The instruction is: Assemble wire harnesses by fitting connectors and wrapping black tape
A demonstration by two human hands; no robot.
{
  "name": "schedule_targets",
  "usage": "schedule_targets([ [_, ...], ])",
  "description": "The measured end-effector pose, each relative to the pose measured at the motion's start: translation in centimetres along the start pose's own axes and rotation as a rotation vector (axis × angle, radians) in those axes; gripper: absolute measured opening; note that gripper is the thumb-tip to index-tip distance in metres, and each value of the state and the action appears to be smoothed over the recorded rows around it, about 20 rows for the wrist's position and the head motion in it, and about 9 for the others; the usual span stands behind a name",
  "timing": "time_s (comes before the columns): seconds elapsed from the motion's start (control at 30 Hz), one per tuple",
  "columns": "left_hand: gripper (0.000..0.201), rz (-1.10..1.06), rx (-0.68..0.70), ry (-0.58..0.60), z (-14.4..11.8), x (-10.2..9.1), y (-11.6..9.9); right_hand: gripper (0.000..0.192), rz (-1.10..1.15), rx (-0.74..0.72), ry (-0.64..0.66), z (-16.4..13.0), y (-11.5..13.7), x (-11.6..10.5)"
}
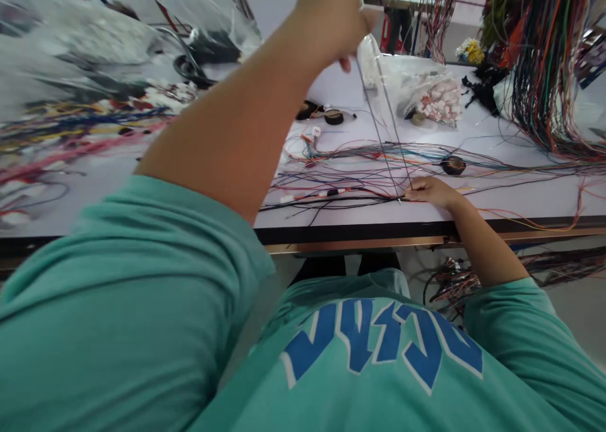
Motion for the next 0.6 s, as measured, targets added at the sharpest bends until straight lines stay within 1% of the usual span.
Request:
schedule_targets([
  [0.03,0.044,-0.027,-0.120,0.062,-0.5,0.1,2.3,0.043,-0.006,-0.003,-0.005,0.0,0.1,0.0],
  [0.07,0.051,-0.114,-0.247,0.124,-1.3,0.5,4.5,0.042,-0.010,-0.008,-0.008,0.0,0.1,0.0],
  [0.1,0.058,-0.236,-0.300,0.170,-1.9,1.1,5.8,0.042,-0.011,-0.012,-0.009,0.0,0.2,-0.1],
  [0.13,0.063,-0.360,-0.332,0.186,-2.4,1.7,6.8,0.042,-0.011,-0.015,-0.008,0.0,0.3,0.0],
  [0.17,0.064,-0.479,-0.336,0.166,-2.8,2.2,7.4,0.042,-0.011,-0.017,-0.009,-0.1,0.3,0.0],
  [0.2,0.064,-0.597,-0.312,0.127,-3.0,2.6,7.5,0.042,-0.012,-0.016,-0.010,-0.1,0.3,-0.1],
  [0.23,0.062,-0.708,-0.288,0.080,-3.2,3.2,7.3,0.042,-0.015,-0.014,-0.012,-0.1,0.2,-0.1],
  [0.3,0.062,-0.916,-0.224,-0.001,-3.3,4.6,6.1,0.041,-0.018,-0.007,-0.016,-0.1,0.1,-0.1],
  [0.33,0.064,-1.003,-0.202,-0.020,-3.3,5.6,5.3,0.041,-0.017,-0.005,-0.018,-0.1,0.0,-0.1],
  [0.4,0.072,-1.127,-0.172,-0.016,-2.8,7.8,3.4,0.041,-0.014,-0.008,-0.018,-0.1,-0.1,-0.1],
  [0.43,0.073,-1.168,-0.162,0.003,-2.5,9.0,2.4,0.041,-0.013,-0.012,-0.018,-0.1,-0.2,-0.1],
  [0.5,0.068,-1.210,-0.136,0.067,-1.8,11.3,0.4,0.041,-0.008,-0.018,-0.016,0.0,-0.3,0.0],
  [0.53,0.065,-1.220,-0.099,0.109,-1.4,12.4,-0.6,0.042,-0.005,-0.019,-0.014,0.1,-0.4,0.0],
  [0.6,0.068,-1.222,-0.021,0.210,-1.0,14.4,-2.6,0.042,0.001,-0.019,-0.005,0.2,-0.6,0.1],
])
Point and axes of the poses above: each hand's wrist, its own z-axis towards the middle knuckle, its own x-axis out of the palm, y = z × x, the point moved 8 cm from there along z, towards the middle knuckle, and after that the axes turned 12 degrees about x, right-handed, at the moved point
